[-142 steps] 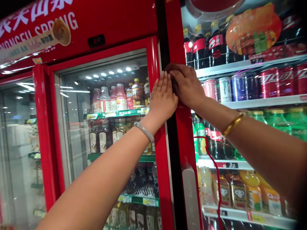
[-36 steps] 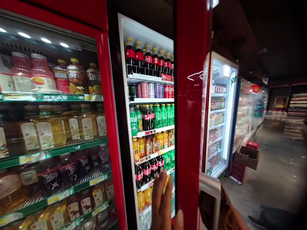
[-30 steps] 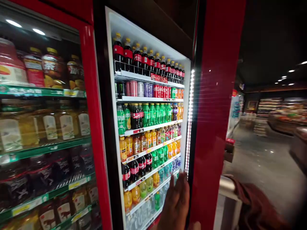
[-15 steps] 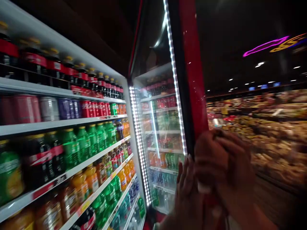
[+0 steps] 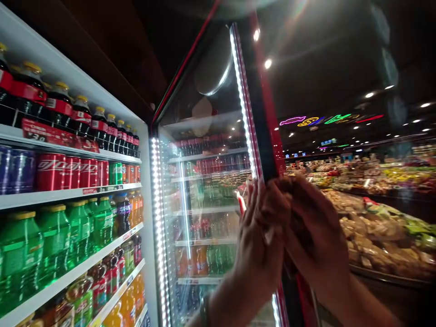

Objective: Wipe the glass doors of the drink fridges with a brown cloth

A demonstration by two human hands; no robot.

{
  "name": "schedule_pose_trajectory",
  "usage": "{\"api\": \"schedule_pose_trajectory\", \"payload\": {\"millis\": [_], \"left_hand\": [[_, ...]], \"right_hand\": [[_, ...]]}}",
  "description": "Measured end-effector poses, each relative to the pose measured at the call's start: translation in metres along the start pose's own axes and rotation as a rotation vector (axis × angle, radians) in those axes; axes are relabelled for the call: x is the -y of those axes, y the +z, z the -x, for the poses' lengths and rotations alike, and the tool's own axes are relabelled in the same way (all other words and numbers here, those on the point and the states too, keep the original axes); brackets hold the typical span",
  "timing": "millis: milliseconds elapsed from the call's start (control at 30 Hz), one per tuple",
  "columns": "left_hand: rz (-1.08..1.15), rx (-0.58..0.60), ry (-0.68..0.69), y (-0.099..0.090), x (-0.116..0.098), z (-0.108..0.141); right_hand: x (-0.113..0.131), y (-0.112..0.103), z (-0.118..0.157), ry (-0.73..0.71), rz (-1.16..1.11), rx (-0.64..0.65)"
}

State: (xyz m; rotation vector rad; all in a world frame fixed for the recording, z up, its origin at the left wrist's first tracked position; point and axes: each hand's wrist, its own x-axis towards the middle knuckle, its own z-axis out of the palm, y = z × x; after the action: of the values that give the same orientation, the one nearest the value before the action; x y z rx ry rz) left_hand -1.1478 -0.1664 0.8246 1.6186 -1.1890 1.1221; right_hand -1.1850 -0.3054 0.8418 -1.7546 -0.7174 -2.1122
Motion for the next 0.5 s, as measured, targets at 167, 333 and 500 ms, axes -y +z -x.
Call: {"api": "schedule_pose_trajectory", "payload": {"millis": [167, 333, 500], "left_hand": [[0.295, -0.112, 0.041, -0.008, 0.0, -0.07], [0.279, -0.078, 0.17, -0.008, 0.009, -0.078], [0.174, -0.051, 0.171, -0.01, 0.014, -0.094]], "right_hand": [[-0.002, 0.007, -0.076, -0.13, 0.146, -0.023], [-0.005, 0.003, -0.088, -0.311, 0.36, 0.023], [-0.02, 0.005, -0.132, -0.373, 0.565, 0.141]]}}
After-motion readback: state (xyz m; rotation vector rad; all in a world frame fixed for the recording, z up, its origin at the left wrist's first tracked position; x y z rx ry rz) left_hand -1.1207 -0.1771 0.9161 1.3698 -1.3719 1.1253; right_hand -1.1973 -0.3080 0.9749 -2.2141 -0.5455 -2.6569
